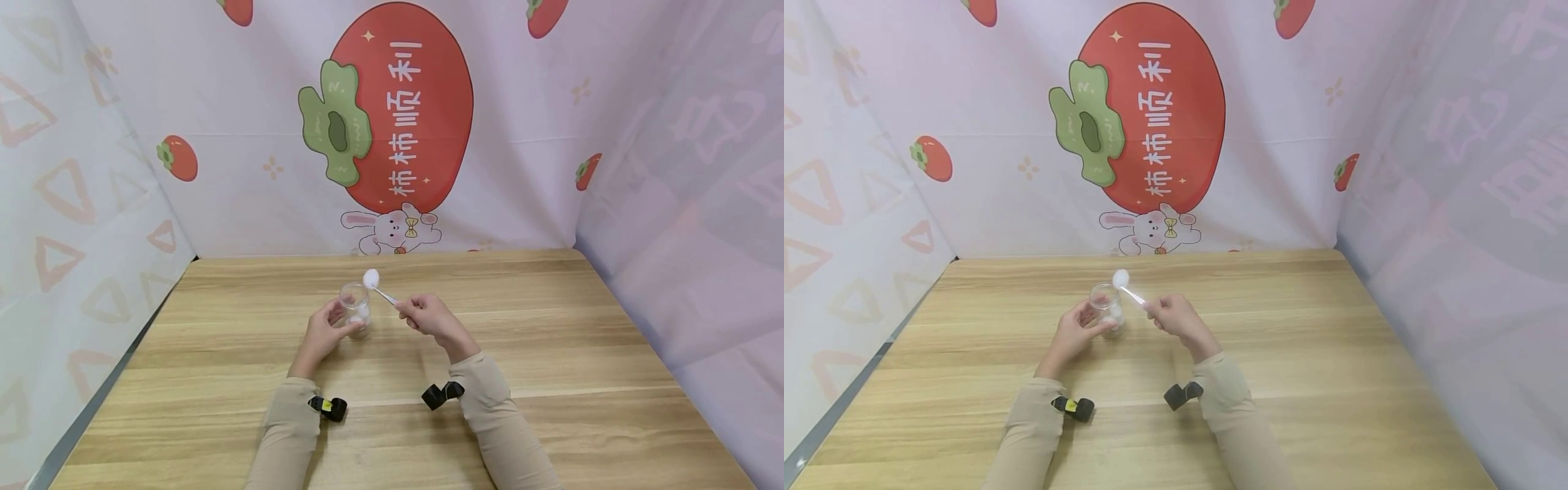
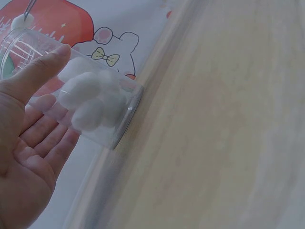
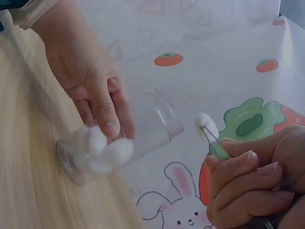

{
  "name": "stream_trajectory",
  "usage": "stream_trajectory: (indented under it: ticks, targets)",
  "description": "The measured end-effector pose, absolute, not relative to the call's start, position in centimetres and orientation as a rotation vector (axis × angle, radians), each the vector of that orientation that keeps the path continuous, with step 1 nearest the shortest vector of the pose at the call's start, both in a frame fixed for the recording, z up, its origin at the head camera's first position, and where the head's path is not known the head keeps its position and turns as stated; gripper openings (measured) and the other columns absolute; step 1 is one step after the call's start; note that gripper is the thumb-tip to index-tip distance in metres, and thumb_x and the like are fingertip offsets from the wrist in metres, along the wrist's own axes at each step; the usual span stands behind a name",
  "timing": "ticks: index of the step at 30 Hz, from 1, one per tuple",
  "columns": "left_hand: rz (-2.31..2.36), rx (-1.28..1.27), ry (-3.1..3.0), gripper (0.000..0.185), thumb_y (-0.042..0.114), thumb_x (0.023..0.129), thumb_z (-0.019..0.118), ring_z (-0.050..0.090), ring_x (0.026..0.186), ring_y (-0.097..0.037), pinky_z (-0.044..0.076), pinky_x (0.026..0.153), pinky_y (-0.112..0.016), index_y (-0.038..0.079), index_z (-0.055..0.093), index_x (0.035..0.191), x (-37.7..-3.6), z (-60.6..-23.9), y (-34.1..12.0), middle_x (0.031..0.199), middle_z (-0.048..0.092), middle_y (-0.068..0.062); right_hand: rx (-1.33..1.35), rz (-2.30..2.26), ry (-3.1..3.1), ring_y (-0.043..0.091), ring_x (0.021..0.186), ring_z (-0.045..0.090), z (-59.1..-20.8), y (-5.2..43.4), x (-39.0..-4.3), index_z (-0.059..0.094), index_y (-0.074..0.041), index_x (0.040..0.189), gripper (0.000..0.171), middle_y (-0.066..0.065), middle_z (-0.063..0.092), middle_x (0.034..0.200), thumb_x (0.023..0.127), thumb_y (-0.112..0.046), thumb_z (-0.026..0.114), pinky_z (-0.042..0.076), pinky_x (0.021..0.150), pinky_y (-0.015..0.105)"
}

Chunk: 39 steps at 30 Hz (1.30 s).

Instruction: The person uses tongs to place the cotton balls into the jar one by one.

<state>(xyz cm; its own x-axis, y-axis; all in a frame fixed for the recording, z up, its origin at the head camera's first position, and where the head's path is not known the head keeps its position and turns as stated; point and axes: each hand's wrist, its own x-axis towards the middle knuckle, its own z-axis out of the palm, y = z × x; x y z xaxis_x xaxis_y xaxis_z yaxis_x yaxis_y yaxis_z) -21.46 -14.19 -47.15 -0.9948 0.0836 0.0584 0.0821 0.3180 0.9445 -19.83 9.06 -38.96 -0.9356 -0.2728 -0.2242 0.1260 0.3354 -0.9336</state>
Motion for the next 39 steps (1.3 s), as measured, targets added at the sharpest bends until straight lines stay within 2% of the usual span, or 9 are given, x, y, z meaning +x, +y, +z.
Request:
stream_trajectory:
  ticks: [4,12,16,23,30,36,39]
  targets:
    - [1.83,0.157,2.551,0.067,0.013,0.077,0.081,0.056,0.126,-0.038,0.047,0.112,-0.04,-0.002,0.051,0.135,-21.4,-47.1,-14.2,0.133,0.057,-0.027,-0.153,-1.632,2.264,0.005,0.048,0.031,-38.8,8.9,-19.7,0.058,0.008,0.084,0.031,-0.005,0.043,0.054,0.099,-0.019,0.053,0.022,0.04,0.013]
    - [1.844,0.159,2.552,0.066,0.01,0.076,0.081,0.057,0.125,-0.039,0.048,0.111,-0.041,-0.003,0.051,0.133,-21.5,-47.1,-14.2,0.131,0.059,-0.027,-0.182,-1.625,2.247,0.005,0.047,0.031,-38.6,8.2,-19.7,0.058,-0.001,0.077,0.029,-0.005,0.044,0.053,0.099,-0.02,0.054,0.023,0.04,0.013]
    - [1.832,0.184,2.556,0.065,0.012,0.077,0.08,0.056,0.127,-0.038,0.047,0.112,-0.041,-0.003,0.051,0.134,-21.4,-47.1,-14.3,0.134,0.057,-0.026,-0.203,-1.613,2.255,0.004,0.047,0.031,-38.8,7.9,-19.7,0.058,-0.002,0.076,0.029,-0.005,0.044,0.053,0.099,-0.019,0.053,0.023,0.04,0.014]
    - [1.832,0.173,2.542,0.068,0.012,0.078,0.08,0.054,0.128,-0.039,0.045,0.115,-0.043,-0.005,0.048,0.136,-21.4,-47.0,-14.3,0.135,0.055,-0.027,-0.199,-1.621,2.247,0.004,0.046,0.03,-38.9,7.5,-19.7,0.058,0.005,0.079,0.03,-0.006,0.043,0.052,0.097,-0.017,0.054,0.022,0.04,0.013]
    - [1.84,0.179,2.536,0.065,0.008,0.08,0.077,0.053,0.128,-0.041,0.045,0.115,-0.044,-0.008,0.046,0.135,-20.9,-46.4,-14.1,0.136,0.053,-0.029,-0.214,-1.594,2.238,0.004,0.046,0.03,-39.1,7.1,-19.6,0.057,-0.001,0.075,0.028,-0.006,0.044,0.053,0.098,-0.018,0.054,0.022,0.039,0.014]
    - [1.831,0.204,2.554,0.065,0.014,0.079,0.079,0.055,0.127,-0.038,0.047,0.113,-0.043,-0.002,0.051,0.134,-21.5,-47.3,-14.3,0.135,0.056,-0.026,-0.199,-1.57,2.228,0.004,0.045,0.031,-39.1,7.0,-19.5,0.058,-0.001,0.076,0.028,-0.005,0.045,0.053,0.098,-0.019,0.054,0.022,0.039,0.014]
    - [1.83,0.207,2.551,0.062,0.015,0.078,0.08,0.056,0.128,-0.035,0.047,0.113,-0.041,0.002,0.054,0.132,-21.5,-47.4,-14.3,0.135,0.058,-0.023,-0.196,-1.568,2.213,0.004,0.045,0.031,-39.1,7.0,-19.5,0.058,0.002,0.08,0.03,-0.005,0.045,0.054,0.099,-0.02,0.053,0.022,0.039,0.014]
